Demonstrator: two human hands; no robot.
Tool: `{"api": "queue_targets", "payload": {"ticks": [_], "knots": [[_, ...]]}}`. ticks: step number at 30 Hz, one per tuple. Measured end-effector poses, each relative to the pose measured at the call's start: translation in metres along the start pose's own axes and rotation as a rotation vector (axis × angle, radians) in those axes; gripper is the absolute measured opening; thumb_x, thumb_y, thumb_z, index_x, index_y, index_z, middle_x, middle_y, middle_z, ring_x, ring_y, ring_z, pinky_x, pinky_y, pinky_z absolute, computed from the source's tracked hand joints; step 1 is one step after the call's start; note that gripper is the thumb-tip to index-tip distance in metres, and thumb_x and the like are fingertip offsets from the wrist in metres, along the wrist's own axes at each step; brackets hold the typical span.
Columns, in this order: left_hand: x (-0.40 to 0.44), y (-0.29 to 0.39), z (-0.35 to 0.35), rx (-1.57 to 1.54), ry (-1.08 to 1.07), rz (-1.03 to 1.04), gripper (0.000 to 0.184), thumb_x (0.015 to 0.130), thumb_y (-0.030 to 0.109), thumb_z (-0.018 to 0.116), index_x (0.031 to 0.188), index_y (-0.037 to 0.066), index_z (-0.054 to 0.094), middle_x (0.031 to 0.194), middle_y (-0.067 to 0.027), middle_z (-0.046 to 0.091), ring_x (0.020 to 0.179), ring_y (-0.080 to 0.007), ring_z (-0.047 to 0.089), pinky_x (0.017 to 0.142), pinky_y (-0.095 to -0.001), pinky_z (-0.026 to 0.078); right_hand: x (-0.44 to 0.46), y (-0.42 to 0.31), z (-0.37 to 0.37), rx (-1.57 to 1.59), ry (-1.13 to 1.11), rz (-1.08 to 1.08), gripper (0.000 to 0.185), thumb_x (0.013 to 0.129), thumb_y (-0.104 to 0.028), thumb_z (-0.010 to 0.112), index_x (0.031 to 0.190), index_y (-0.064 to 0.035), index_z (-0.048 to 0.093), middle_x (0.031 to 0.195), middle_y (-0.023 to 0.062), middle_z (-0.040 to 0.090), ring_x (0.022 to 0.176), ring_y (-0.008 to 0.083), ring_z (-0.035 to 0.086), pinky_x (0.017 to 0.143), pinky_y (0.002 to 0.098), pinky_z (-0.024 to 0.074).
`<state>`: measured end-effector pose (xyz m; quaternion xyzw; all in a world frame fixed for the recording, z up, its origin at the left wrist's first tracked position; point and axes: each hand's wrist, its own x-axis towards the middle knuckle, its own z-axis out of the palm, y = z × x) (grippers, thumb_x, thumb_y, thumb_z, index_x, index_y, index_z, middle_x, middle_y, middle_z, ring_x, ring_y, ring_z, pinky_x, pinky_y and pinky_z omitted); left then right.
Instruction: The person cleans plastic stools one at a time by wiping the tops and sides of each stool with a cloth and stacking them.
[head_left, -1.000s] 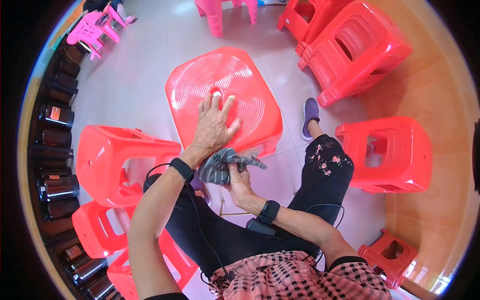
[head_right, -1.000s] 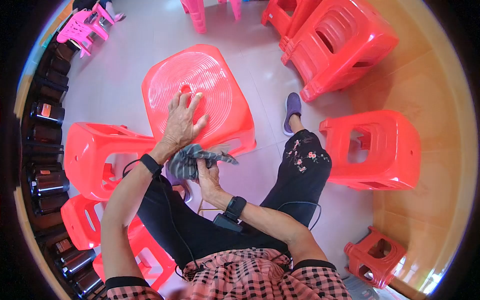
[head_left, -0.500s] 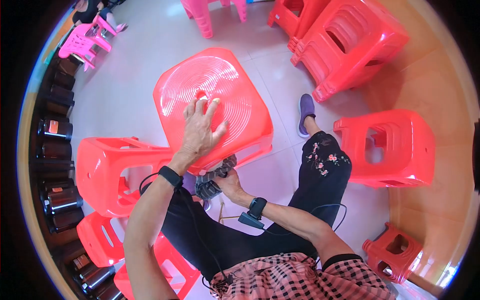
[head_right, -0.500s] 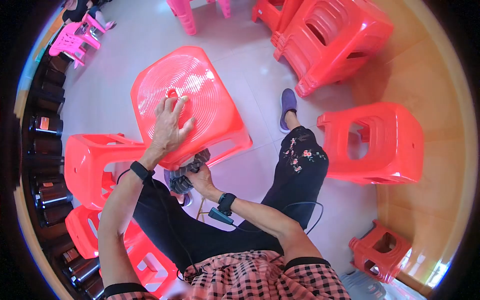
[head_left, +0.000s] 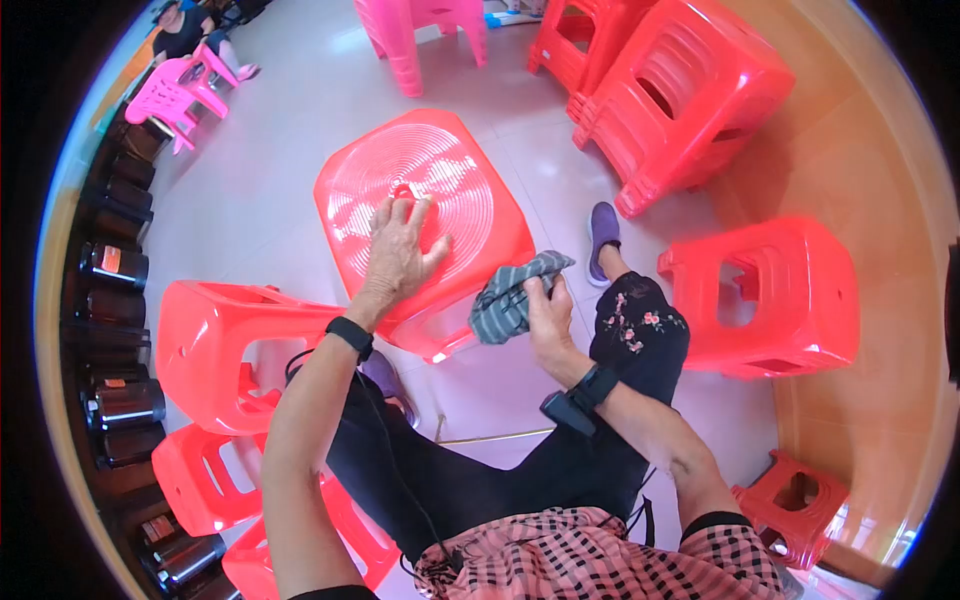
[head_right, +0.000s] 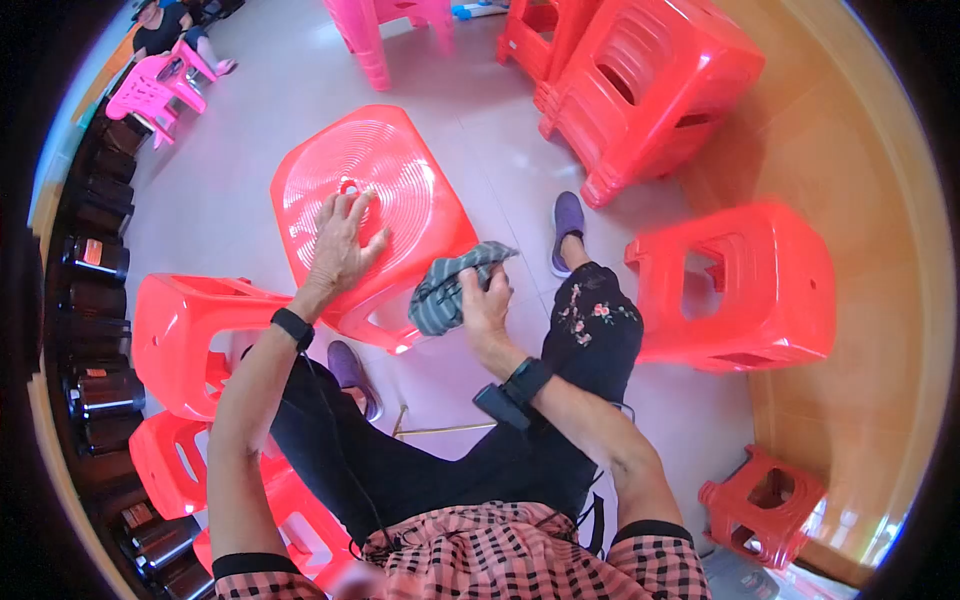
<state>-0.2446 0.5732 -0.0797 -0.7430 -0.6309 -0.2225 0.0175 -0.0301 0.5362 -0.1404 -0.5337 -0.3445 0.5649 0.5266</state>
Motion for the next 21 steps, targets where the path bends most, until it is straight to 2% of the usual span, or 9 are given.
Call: {"api": "queue_targets", "payload": {"ticks": [2,5,10,13,15,17,19,20,21], "knots": [[0.001,0.0,0.002,0.032,0.012,0.01,0.061,0.08,0.038,0.06,0.129,0.004,0.046,0.116,-0.0211,0.047,0.12,-0.0426,0.037,0.102,-0.0513,0.031,-0.016,-0.006,0.02,-0.127,-0.087,-0.245,0.034,0.082,-0.016,0.062,0.109,-0.0015,0.048,0.099,0.0066,0.054,0.093,0.0185,0.052,0.085,0.035,0.0433],[0.003,0.0,0.003,0.055,0.015,0.025,0.061,0.08,0.038,0.06,0.128,0.003,0.046,0.116,-0.0213,0.047,0.12,-0.0422,0.038,0.102,-0.0512,0.03,-0.045,-0.01,0.048,-0.211,-0.206,-0.315,0.037,0.08,-0.016,0.063,0.111,-0.0013,0.047,0.098,0.0101,0.055,0.093,0.0216,0.053,0.086,0.0357,0.0436],[0.005,0.002,0.001,0.058,-0.004,0.014,0.062,0.08,0.038,0.06,0.129,0.003,0.046,0.117,-0.0212,0.046,0.119,-0.0407,0.038,0.101,-0.0508,0.03,-0.08,0.012,0.077,-0.46,-0.47,-0.231,0.049,0.078,-0.023,0.066,0.116,-0.0022,0.044,0.101,0.0215,0.055,0.094,0.0378,0.058,0.082,0.0429,0.0464],[0.005,0.0,0.001,0.059,0.0,0.018,0.062,0.08,0.038,0.06,0.129,0.003,0.046,0.118,-0.0214,0.046,0.119,-0.0406,0.037,0.102,-0.0504,0.03,-0.087,0.045,0.085,-0.628,-0.618,-0.245,0.055,0.077,-0.028,0.067,0.119,-0.0019,0.042,0.103,0.0245,0.055,0.095,0.0421,0.057,0.081,0.0464,0.0467],[0.007,0.0,0.002,0.05,0.005,0.008,0.062,0.08,0.038,0.06,0.13,0.003,0.046,0.118,-0.0218,0.046,0.119,-0.0408,0.037,0.103,-0.0505,0.029,-0.088,0.07,0.086,-0.667,-0.621,-0.232,0.056,0.077,-0.03,0.068,0.119,-0.0011,0.043,0.104,0.025,0.055,0.092,0.0419,0.058,0.079,0.0475,0.0475],[0.009,-0.002,0.004,0.044,0.001,0.015,0.062,0.08,0.038,0.06,0.129,0.003,0.046,0.118,-0.0219,0.046,0.12,-0.041,0.037,0.103,-0.0507,0.029,-0.083,0.093,0.08,-0.742,-0.675,-0.252,0.046,0.077,-0.024,0.068,0.112,-0.0011,0.048,0.093,0.0215,0.059,0.085,0.0385,0.06,0.075,0.0461,0.0479],[0.011,-0.003,0.003,0.047,-0.002,0.022,0.062,0.08,0.038,0.06,0.129,0.004,0.047,0.119,-0.022,0.045,0.12,-0.0412,0.037,0.103,-0.0508,0.029,-0.063,0.142,0.069,-0.806,-0.759,-0.188,0.05,0.077,-0.028,0.067,0.113,0.0005,0.049,0.097,0.0233,0.061,0.088,0.0388,0.061,0.075,0.047,0.0489],[0.011,-0.002,0.003,0.033,-0.012,0.019,0.061,0.08,0.036,0.062,0.129,0.004,0.046,0.12,-0.0206,0.046,0.12,-0.0408,0.037,0.103,-0.051,0.029,-0.049,0.168,0.065,-0.932,-0.766,0.035,0.049,0.076,-0.031,0.066,0.111,0.0004,0.052,0.096,0.0237,0.062,0.089,0.0393,0.061,0.075,0.0471,0.0494],[0.012,-0.003,0.002,0.022,-0.021,0.017,0.061,0.079,0.035,0.063,0.129,0.005,0.045,0.12,-0.0192,0.046,0.119,-0.0405,0.037,0.103,-0.0512,0.028,-0.038,0.186,0.058,-0.95,-0.692,0.129,0.047,0.075,-0.032,0.064,0.108,0.0,0.055,0.094,0.0238,0.063,0.09,0.0396,0.062,0.076,0.047,0.0497]]}}
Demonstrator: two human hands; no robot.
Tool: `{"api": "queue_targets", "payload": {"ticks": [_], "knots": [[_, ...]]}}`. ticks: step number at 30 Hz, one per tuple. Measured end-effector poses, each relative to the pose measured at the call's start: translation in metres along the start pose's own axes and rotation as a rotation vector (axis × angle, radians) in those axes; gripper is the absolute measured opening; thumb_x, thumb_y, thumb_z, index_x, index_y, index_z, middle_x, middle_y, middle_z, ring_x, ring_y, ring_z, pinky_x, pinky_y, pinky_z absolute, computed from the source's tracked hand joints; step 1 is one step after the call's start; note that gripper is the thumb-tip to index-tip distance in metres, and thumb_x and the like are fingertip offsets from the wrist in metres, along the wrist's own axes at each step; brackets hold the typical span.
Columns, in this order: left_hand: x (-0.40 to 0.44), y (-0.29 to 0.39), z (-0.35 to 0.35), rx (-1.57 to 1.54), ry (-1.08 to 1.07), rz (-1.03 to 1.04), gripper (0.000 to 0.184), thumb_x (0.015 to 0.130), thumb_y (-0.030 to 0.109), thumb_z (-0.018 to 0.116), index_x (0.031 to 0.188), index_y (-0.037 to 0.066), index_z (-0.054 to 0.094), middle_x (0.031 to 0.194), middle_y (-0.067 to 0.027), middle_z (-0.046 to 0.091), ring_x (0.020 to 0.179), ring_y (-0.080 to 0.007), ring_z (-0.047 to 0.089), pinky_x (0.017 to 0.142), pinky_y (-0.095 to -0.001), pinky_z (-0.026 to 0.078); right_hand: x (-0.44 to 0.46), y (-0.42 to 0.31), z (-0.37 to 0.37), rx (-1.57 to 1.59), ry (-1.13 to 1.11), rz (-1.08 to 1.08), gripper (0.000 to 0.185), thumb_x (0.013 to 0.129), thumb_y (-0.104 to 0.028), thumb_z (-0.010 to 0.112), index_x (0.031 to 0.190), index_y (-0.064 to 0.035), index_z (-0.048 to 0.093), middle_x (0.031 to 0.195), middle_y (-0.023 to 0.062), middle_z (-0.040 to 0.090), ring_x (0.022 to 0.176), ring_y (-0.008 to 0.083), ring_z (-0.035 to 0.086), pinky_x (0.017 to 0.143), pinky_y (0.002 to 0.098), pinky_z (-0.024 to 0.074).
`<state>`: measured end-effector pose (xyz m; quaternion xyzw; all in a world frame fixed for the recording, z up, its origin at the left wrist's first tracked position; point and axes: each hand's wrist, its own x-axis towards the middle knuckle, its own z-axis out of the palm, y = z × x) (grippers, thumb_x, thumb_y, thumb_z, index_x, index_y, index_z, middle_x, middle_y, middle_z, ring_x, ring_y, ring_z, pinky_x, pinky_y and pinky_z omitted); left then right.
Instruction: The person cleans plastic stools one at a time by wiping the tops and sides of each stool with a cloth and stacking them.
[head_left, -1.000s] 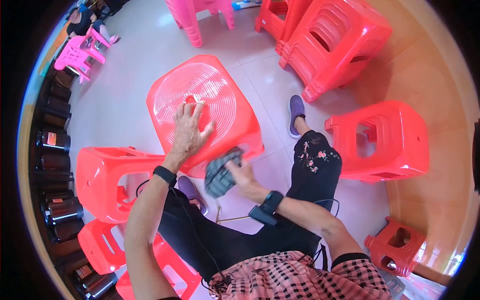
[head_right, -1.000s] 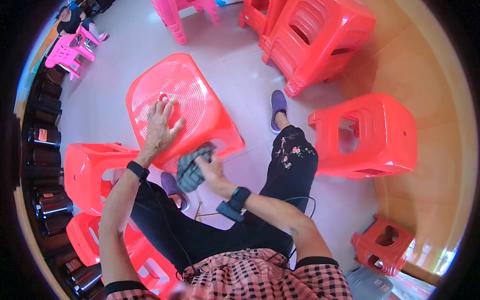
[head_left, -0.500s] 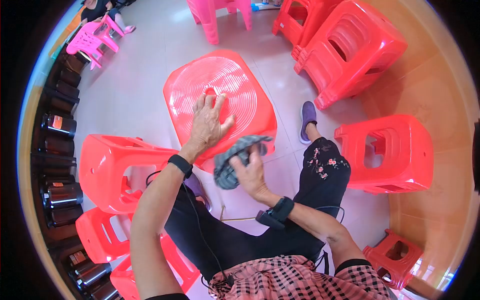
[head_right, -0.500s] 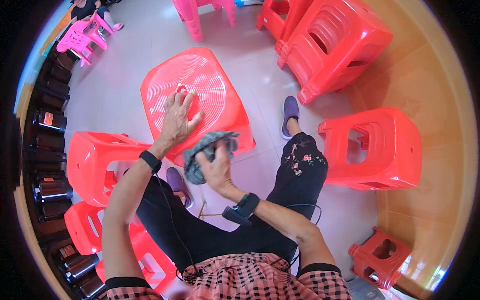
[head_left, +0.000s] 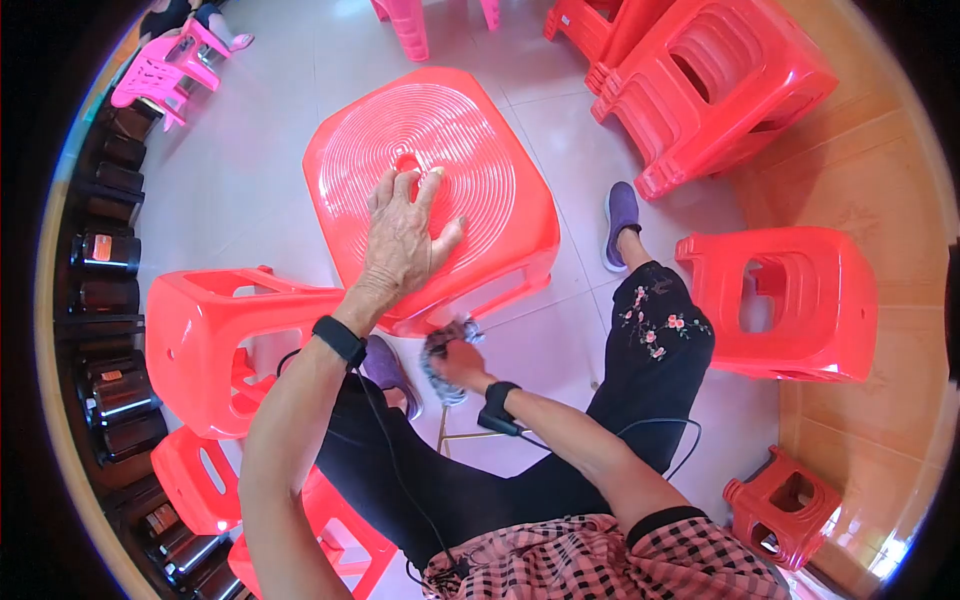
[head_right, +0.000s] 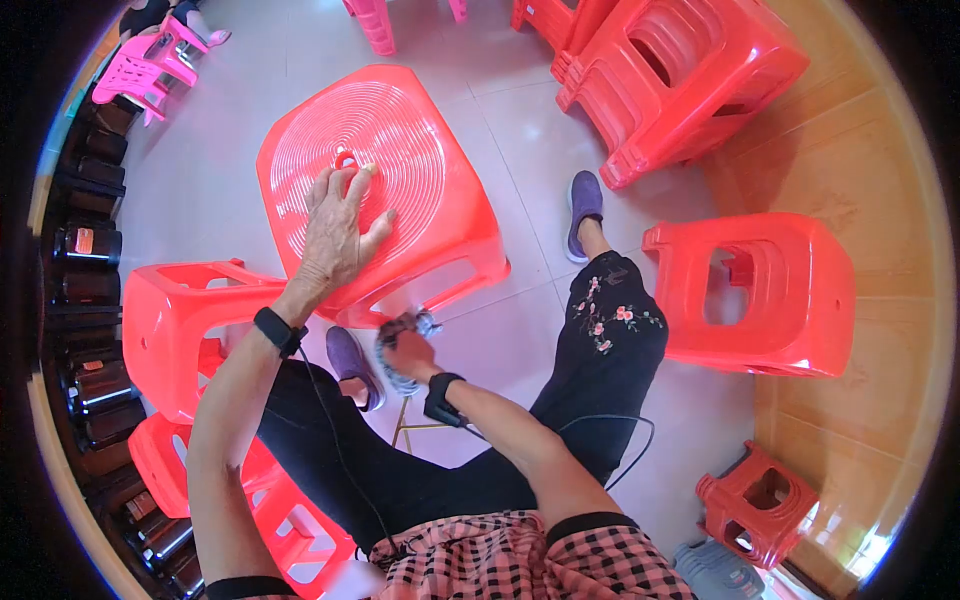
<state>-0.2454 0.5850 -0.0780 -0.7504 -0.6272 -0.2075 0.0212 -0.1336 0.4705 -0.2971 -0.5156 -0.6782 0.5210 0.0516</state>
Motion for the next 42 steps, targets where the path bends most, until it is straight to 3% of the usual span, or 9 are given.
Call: {"api": "queue_targets", "payload": {"ticks": [9,12,15,19,24,33,37,38,42], "knots": [[0.001,-0.002,0.001,-0.01,-0.005,0.007,0.062,0.079,0.037,0.062,0.129,0.005,0.046,0.12,-0.0203,0.046,0.12,-0.0416,0.036,0.102,-0.0514,0.029,0.054,0.194,-0.111,0.242,0.606,0.499,0.047,0.08,-0.035,0.056,0.109,0.0021,0.054,0.104,0.0266,0.06,0.094,0.0399,0.06,0.08,0.0446,0.0474],[0.001,-0.003,0.001,0.0,-0.008,0.002,0.062,0.079,0.037,0.062,0.129,0.004,0.046,0.12,-0.0204,0.046,0.12,-0.042,0.036,0.102,-0.0516,0.029,0.062,0.18,-0.16,0.37,0.836,0.416,0.055,0.083,-0.032,0.053,0.126,0.0003,0.039,0.11,0.0251,0.054,0.088,0.0351,0.058,0.068,0.0426,0.0505],[0.0,-0.002,0.0,-0.009,-0.021,-0.011,0.061,0.079,0.037,0.062,0.129,0.005,0.046,0.12,-0.0205,0.046,0.12,-0.0424,0.036,0.102,-0.052,0.029,0.053,0.127,-0.164,0.571,0.636,0.365,0.051,0.084,-0.03,0.052,0.123,0.0005,0.04,0.108,0.025,0.055,0.091,0.0351,0.058,0.069,0.0416,0.0501],[0.001,-0.001,0.001,-0.042,-0.012,-0.001,0.06,0.079,0.035,0.063,0.129,0.005,0.046,0.12,-0.0204,0.046,0.12,-0.0427,0.036,0.102,-0.0525,0.029,0.048,0.077,-0.104,0.546,0.943,0.271,0.04,0.089,-0.023,0.049,0.113,0.0075,0.04,0.109,0.03,0.056,0.101,0.0439,0.055,0.087,0.0483,0.0425],[0.003,0.001,0.0,-0.021,0.009,0.004,0.059,0.078,0.033,0.065,0.127,0.006,0.047,0.119,-0.0196,0.046,0.119,-0.0424,0.037,0.103,-0.052,0.029,0.058,0.055,0.021,0.52,0.801,0.249,0.063,0.086,-0.031,0.055,0.132,0.0064,0.032,0.128,0.0263,0.047,0.121,0.0372,0.044,0.104,0.0413,0.0329],[0.004,0.0,0.0,-0.024,0.003,0.02,0.06,0.078,0.035,0.065,0.126,0.005,0.047,0.118,-0.0179,0.047,0.118,-0.0399,0.038,0.102,-0.0503,0.029,0.026,0.075,0.031,0.462,-0.28,0.35,0.044,0.081,-0.033,0.054,0.113,-0.0048,0.061,0.106,0.0201,0.065,0.099,0.0321,0.062,0.084,0.0407,0.0487],[0.005,-0.001,0.0,-0.029,-0.014,0.011,0.06,0.078,0.036,0.065,0.127,0.006,0.047,0.118,-0.0173,0.047,0.119,-0.0394,0.038,0.102,-0.0498,0.029,0.054,0.163,-0.043,0.303,0.204,0.348,0.046,0.082,-0.039,0.053,0.093,0.0049,0.065,0.093,0.0295,0.064,0.092,0.0445,0.061,0.08,0.0472,0.0492],[0.005,-0.002,0.0,-0.023,-0.016,0.007,0.06,0.078,0.036,0.065,0.127,0.006,0.047,0.118,-0.0173,0.047,0.119,-0.0394,0.038,0.102,-0.0498,0.029,0.052,0.166,-0.068,0.107,0.482,0.335,0.043,0.085,-0.035,0.049,0.083,0.0069,0.062,0.077,0.0221,0.065,0.081,0.0349,0.064,0.071,0.0423,0.0511],[0.002,0.001,0.0,-0.002,-0.014,-0.001,0.06,0.078,0.035,0.065,0.127,0.007,0.047,0.12,-0.0173,0.046,0.119,-0.0398,0.036,0.102,-0.0511,0.028,0.047,0.158,-0.151,0.335,0.604,0.448,0.043,0.085,-0.027,0.052,0.12,-0.0041,0.045,0.096,0.0208,0.062,0.089,0.0337,0.062,0.073,0.0438,0.0504]]}}
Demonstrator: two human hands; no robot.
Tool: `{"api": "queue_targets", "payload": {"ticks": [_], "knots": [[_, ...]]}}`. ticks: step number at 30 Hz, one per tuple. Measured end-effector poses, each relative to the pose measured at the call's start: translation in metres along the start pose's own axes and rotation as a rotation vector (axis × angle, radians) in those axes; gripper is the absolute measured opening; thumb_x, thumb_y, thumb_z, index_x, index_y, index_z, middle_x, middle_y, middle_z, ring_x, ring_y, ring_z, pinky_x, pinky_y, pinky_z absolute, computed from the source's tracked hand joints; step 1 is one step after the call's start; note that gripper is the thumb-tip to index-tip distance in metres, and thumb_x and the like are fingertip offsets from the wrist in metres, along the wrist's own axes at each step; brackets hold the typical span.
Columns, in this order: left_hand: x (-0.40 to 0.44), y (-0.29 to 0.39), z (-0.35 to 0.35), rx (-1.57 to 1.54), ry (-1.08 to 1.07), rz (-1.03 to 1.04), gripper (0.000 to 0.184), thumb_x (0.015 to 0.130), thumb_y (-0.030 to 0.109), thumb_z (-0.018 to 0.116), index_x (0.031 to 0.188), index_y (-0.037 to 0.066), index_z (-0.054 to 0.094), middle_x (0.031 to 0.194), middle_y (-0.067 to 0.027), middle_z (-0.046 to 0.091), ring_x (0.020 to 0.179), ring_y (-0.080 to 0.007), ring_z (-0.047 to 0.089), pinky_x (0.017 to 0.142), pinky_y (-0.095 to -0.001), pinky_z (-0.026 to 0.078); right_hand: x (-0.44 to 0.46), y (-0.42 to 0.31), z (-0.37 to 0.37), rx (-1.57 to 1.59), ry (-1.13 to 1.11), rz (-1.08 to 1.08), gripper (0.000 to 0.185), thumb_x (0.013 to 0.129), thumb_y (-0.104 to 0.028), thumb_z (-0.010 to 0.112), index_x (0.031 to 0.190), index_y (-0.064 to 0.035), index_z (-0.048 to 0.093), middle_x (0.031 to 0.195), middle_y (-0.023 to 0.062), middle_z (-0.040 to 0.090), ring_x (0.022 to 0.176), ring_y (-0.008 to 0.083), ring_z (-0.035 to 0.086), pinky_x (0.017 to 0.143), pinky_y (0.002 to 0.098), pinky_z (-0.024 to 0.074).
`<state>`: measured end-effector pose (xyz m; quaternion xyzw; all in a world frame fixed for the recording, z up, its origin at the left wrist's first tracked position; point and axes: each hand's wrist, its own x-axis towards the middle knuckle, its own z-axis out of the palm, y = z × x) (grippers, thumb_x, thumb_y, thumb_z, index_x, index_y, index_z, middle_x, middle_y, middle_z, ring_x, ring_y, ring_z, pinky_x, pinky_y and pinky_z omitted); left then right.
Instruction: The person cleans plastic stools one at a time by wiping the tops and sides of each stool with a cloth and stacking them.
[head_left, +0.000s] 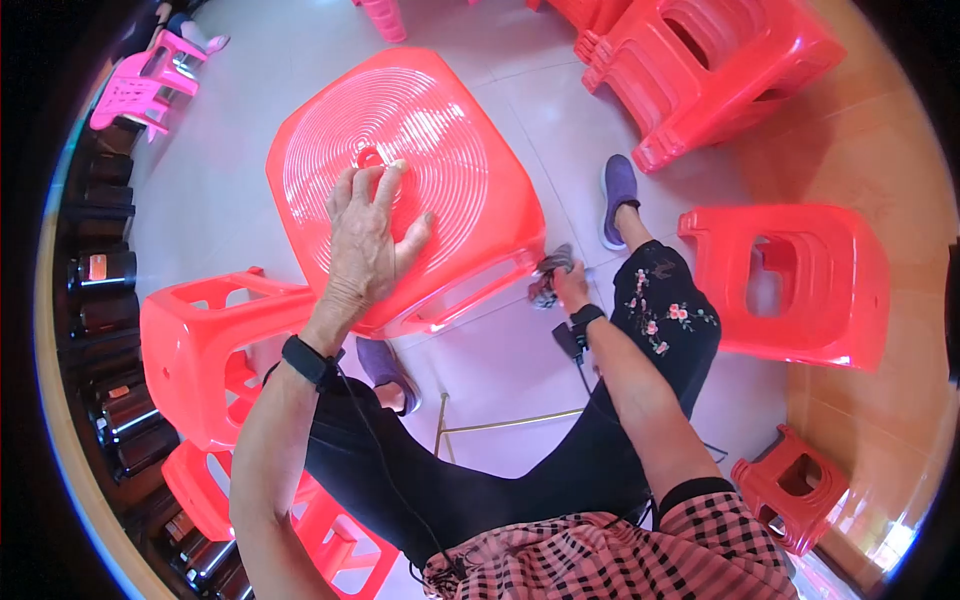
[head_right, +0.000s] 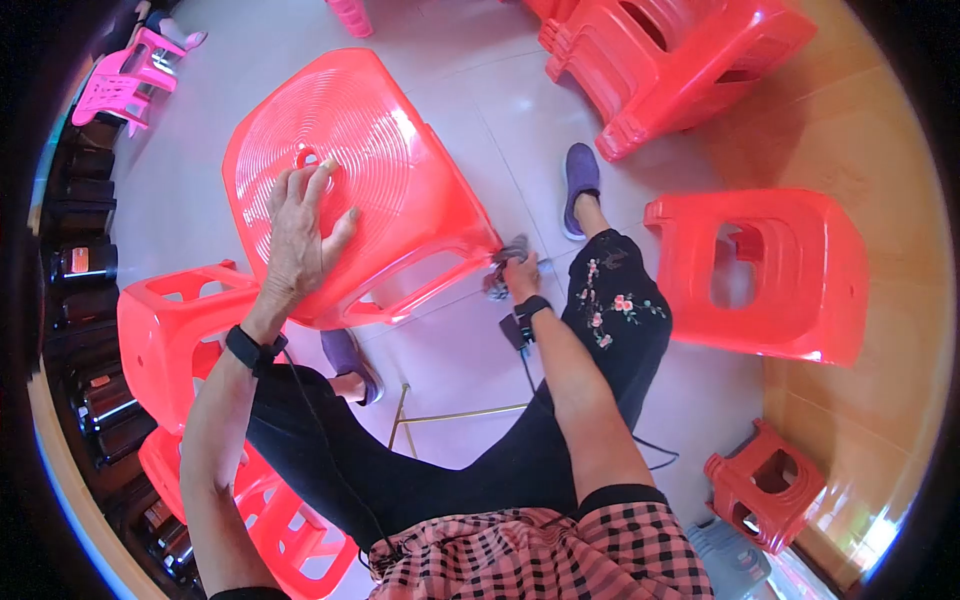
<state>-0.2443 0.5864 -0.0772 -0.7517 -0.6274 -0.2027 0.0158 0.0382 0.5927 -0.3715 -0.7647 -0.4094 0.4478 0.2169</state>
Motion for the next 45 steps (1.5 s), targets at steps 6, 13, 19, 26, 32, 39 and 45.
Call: {"api": "queue_targets", "payload": {"ticks": [6,13,19,26,32,39,45], "knots": [[0.0,0.002,-0.003,-0.007,-0.019,0.0,0.06,0.078,0.035,0.066,0.128,0.007,0.046,0.12,-0.0175,0.045,0.12,-0.0406,0.036,0.102,-0.0519,0.028,0.009,0.026,0.063,0.294,-0.197,-0.053,0.044,0.085,-0.011,0.044,0.128,-0.0012,0.037,0.111,0.0186,0.056,0.103,0.0275,0.057,0.083,0.0422,0.0482],[0.001,0.002,-0.001,-0.029,0.006,0.0,0.061,0.076,0.035,0.066,0.127,0.006,0.047,0.119,-0.0188,0.046,0.118,-0.0407,0.037,0.1,-0.052,0.03,-0.098,0.025,0.144,0.128,-0.171,-0.197,0.041,0.084,-0.008,0.041,0.124,-0.0001,0.041,0.109,0.0182,0.059,0.102,0.0392,0.056,0.089,0.0454,0.0443],[0.0,0.005,0.0,-0.009,0.06,-0.019,0.06,0.076,0.035,0.065,0.125,0.005,0.048,0.119,-0.0188,0.047,0.119,-0.0398,0.037,0.103,-0.0512,0.03,-0.18,-0.034,0.163,0.605,-0.59,0.4,0.019,0.089,-0.025,0.049,0.105,-0.0153,0.055,0.088,0.0039,0.057,0.073,0.0179,0.055,0.051,0.0366,0.0458],[0.012,0.001,0.005,-0.023,0.103,-0.01,0.061,0.077,0.038,0.065,0.124,0.002,0.049,0.118,-0.0194,0.048,0.118,-0.0386,0.039,0.103,-0.0482,0.032,-0.15,-0.059,0.143,0.751,-0.69,0.545,0.012,0.087,-0.028,0.056,0.087,-0.0168,0.055,0.071,0.0016,0.055,0.054,0.0163,0.05,0.038,0.0308,0.0358],[0.026,0.007,0.012,-0.036,0.163,-0.066,0.065,0.076,0.04,0.065,0.122,-0.002,0.048,0.112,-0.0205,0.05,0.113,-0.0394,0.042,0.103,-0.0471,0.033,-0.14,-0.06,0.122,0.925,-0.623,0.462,0.015,0.087,-0.028,0.058,0.084,-0.0138,0.057,0.074,0.0025,0.06,0.06,0.0171,0.054,0.042,0.0301,0.0336],[0.039,0.019,0.023,0.062,0.231,-0.221,0.065,0.075,0.039,0.066,0.119,-0.005,0.047,0.109,-0.0224,0.05,0.104,-0.0387,0.045,0.094,-0.0466,0.037,-0.121,-0.057,0.092,1.003,-0.578,0.502,0.013,0.09,-0.029,0.052,0.091,-0.0162,0.055,0.078,0.0007,0.06,0.064,0.0165,0.055,0.043,0.0288,0.0335],[0.053,0.03,0.015,0.124,0.073,-0.404,0.063,0.079,0.04,0.064,0.122,-0.002,0.047,0.107,-0.0251,0.051,0.101,-0.0396,0.047,0.087,-0.0488,0.04,-0.125,-0.049,0.071,0.928,-0.488,0.456,0.015,0.092,-0.029,0.048,0.096,-0.0171,0.056,0.083,0.001,0.06,0.061,0.0171,0.056,0.039,0.0279,0.0335]]}}
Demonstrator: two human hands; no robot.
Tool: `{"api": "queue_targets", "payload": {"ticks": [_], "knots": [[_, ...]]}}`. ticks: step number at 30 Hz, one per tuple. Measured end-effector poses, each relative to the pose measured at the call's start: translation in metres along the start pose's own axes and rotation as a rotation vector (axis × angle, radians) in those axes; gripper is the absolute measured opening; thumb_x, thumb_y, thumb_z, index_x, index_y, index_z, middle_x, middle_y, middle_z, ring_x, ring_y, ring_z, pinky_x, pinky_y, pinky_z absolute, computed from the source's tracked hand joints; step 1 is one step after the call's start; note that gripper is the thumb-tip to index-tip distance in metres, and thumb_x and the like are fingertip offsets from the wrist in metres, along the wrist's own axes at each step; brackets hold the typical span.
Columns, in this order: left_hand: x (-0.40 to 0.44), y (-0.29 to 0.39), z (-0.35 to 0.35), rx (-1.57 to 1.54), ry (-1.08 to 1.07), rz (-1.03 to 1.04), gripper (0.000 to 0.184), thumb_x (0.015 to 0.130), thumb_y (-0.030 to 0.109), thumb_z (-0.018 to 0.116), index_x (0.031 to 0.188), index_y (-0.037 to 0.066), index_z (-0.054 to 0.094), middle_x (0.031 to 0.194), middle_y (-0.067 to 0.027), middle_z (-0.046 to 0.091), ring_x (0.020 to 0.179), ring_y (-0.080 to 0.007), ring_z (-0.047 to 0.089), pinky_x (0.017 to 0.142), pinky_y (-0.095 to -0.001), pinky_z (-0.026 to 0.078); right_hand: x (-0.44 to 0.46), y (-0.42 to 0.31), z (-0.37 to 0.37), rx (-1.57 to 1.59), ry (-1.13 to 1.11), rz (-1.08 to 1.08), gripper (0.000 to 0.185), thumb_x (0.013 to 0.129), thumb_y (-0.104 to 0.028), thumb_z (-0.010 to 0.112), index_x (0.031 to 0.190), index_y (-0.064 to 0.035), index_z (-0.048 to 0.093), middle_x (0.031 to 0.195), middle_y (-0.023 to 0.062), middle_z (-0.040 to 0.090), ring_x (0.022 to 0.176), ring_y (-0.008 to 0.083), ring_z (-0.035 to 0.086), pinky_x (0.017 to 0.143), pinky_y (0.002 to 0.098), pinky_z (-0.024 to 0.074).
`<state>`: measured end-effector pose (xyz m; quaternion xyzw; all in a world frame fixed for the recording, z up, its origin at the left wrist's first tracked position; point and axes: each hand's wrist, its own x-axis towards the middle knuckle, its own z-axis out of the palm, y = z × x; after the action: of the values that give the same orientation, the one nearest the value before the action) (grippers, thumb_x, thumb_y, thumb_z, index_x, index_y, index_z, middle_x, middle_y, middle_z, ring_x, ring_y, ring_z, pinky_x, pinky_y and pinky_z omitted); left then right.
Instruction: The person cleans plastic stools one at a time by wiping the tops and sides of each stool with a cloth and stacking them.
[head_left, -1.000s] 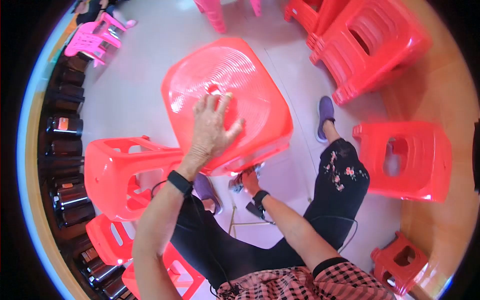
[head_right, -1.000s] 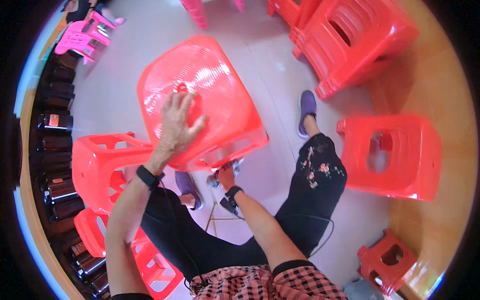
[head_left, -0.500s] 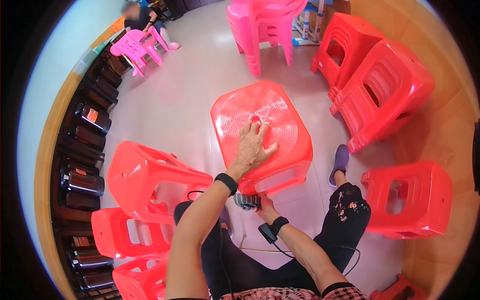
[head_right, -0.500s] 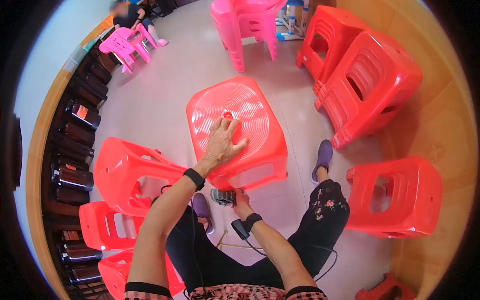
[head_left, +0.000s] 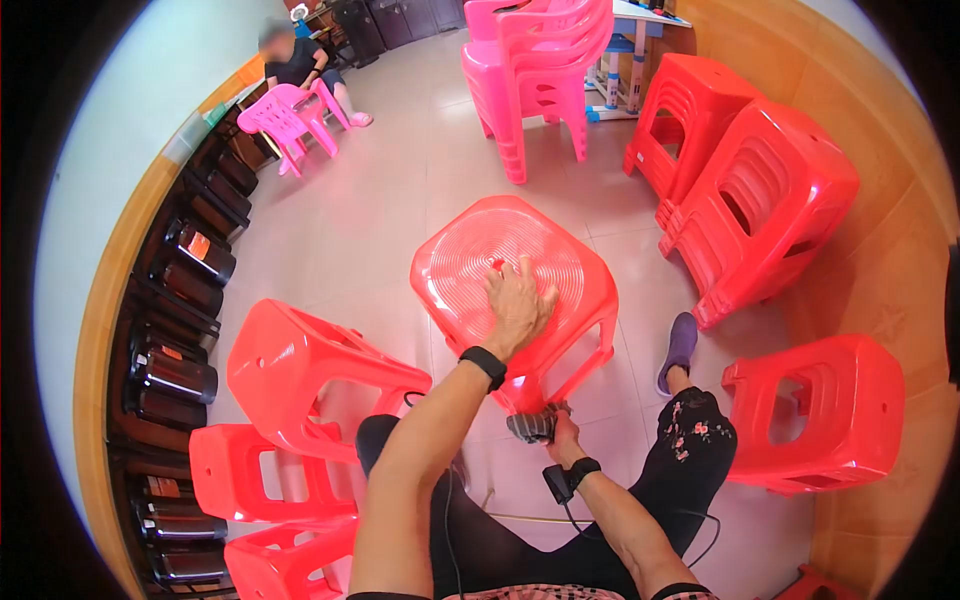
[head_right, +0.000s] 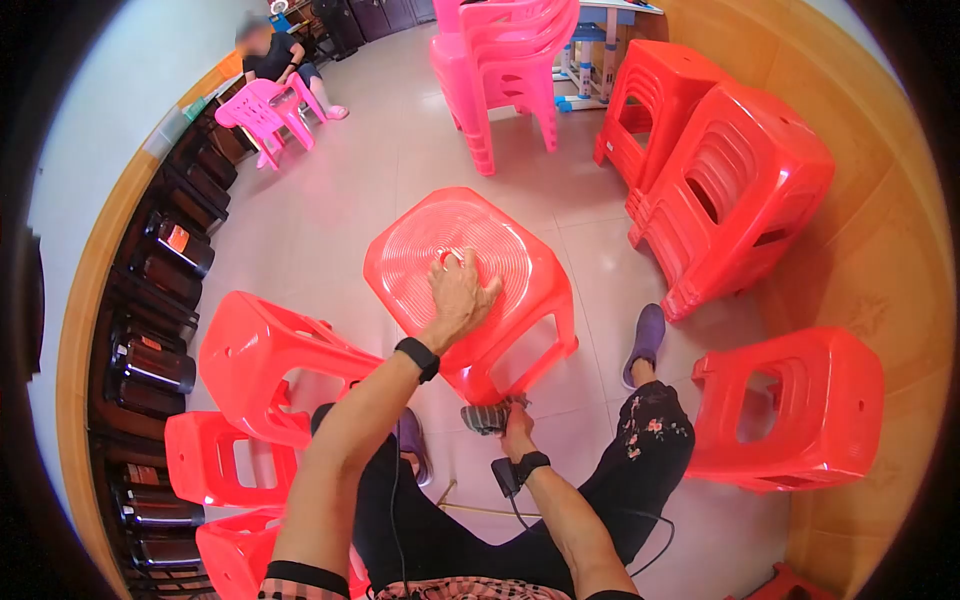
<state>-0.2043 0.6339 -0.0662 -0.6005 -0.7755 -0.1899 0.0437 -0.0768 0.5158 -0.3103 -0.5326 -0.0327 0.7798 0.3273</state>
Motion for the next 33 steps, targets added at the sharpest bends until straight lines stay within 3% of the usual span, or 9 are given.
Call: {"api": "queue_targets", "payload": {"ticks": [2,4,8,9,11,21,23,26,33], "knots": [[0.011,-0.005,-0.006,0.034,-0.086,-0.013,0.063,0.079,0.041,0.063,0.124,-0.001,0.047,0.109,-0.0257,0.051,0.102,-0.0399,0.048,0.087,-0.05,0.041,0.0,0.004,-0.005,-0.026,0.028,-0.01,0.018,0.091,-0.029,0.049,0.1,-0.0143,0.055,0.082,0.003,0.06,0.058,0.0173,0.056,0.036,0.0289,0.0335],[0.027,-0.026,-0.014,-0.18,-0.171,0.011,0.062,0.081,0.04,0.061,0.127,0.001,0.046,0.113,-0.0268,0.051,0.106,-0.0404,0.048,0.087,-0.0519,0.041,0.001,0.008,-0.008,-0.044,0.055,0.006,0.019,0.09,-0.027,0.05,0.101,-0.0116,0.054,0.079,0.0048,0.06,0.053,0.0175,0.056,0.033,0.0296,0.0335],[0.055,-0.1,-0.003,0.137,0.273,0.119,0.062,0.085,0.039,0.059,0.131,0.001,0.042,0.112,-0.0273,0.05,0.107,-0.0405,0.047,0.089,-0.0522,0.04,-0.003,0.005,0.002,-0.053,0.055,0.066,0.015,0.09,-0.024,0.051,0.099,-0.0118,0.054,0.076,0.0046,0.06,0.053,0.0169,0.056,0.034,0.0293,0.0337],[0.055,-0.113,-0.009,0.139,0.275,0.116,0.062,0.085,0.039,0.059,0.131,0.001,0.042,0.112,-0.0273,0.05,0.107,-0.0405,0.047,0.089,-0.0522,0.04,0.002,0.006,0.004,-0.046,0.041,0.092,0.016,0.092,-0.028,0.05,0.1,-0.0149,0.055,0.08,0.0021,0.06,0.057,0.0155,0.056,0.037,0.0278,0.0342],[0.052,-0.132,-0.021,0.107,-0.026,-0.111,0.062,0.086,0.04,0.058,0.133,0.003,0.04,0.114,-0.0255,0.049,0.105,-0.0407,0.046,0.09,-0.0519,0.04,0.004,0.005,0.007,-0.04,0.024,0.119,0.016,0.093,-0.031,0.049,0.101,-0.0181,0.055,0.084,-0.0005,0.06,0.062,0.0141,0.056,0.04,0.0262,0.0347],[0.024,-0.155,-0.013,0.133,-0.033,-0.034,0.057,0.087,0.038,0.057,0.129,0.001,0.042,0.118,-0.0211,0.049,0.099,-0.0401,0.05,0.084,-0.051,0.042,-0.004,0.0,0.008,0.108,0.106,0.048,0.013,0.086,-0.024,0.056,0.098,-0.0179,0.056,0.086,-0.0009,0.059,0.066,0.0146,0.057,0.04,0.0264,0.0338],[0.015,-0.17,-0.002,0.135,0.06,0.093,0.055,0.088,0.035,0.056,0.127,-0.001,0.042,0.117,-0.0213,0.049,0.099,-0.0408,0.05,0.082,-0.0501,0.043,-0.008,-0.001,0.008,0.13,0.139,0.028,0.015,0.085,-0.024,0.056,0.098,-0.0175,0.056,0.087,-0.001,0.059,0.067,0.0145,0.056,0.041,0.0269,0.0337],[-0.005,-0.156,-0.02,0.133,-0.037,-0.017,0.053,0.089,0.033,0.055,0.127,-0.002,0.042,0.117,-0.0219,0.049,0.098,-0.0401,0.051,0.081,-0.0491,0.042,-0.003,-0.003,0.005,0.124,0.204,-0.007,0.016,0.084,-0.027,0.057,0.096,-0.0164,0.057,0.086,-0.0017,0.059,0.067,0.0138,0.055,0.042,0.0276,0.033],[-0.044,-0.151,-0.039,0.134,-0.017,0.056,0.053,0.088,0.031,0.055,0.127,-0.002,0.042,0.116,-0.0243,0.048,0.097,-0.0385,0.054,0.082,-0.0484,0.043,0.012,-0.012,-0.013,0.241,0.242,-0.194,0.031,0.084,-0.035,0.059,0.107,-0.0129,0.062,0.1,0.0015,0.063,0.084,0.0187,0.063,0.063,0.0347,0.0515]]}}
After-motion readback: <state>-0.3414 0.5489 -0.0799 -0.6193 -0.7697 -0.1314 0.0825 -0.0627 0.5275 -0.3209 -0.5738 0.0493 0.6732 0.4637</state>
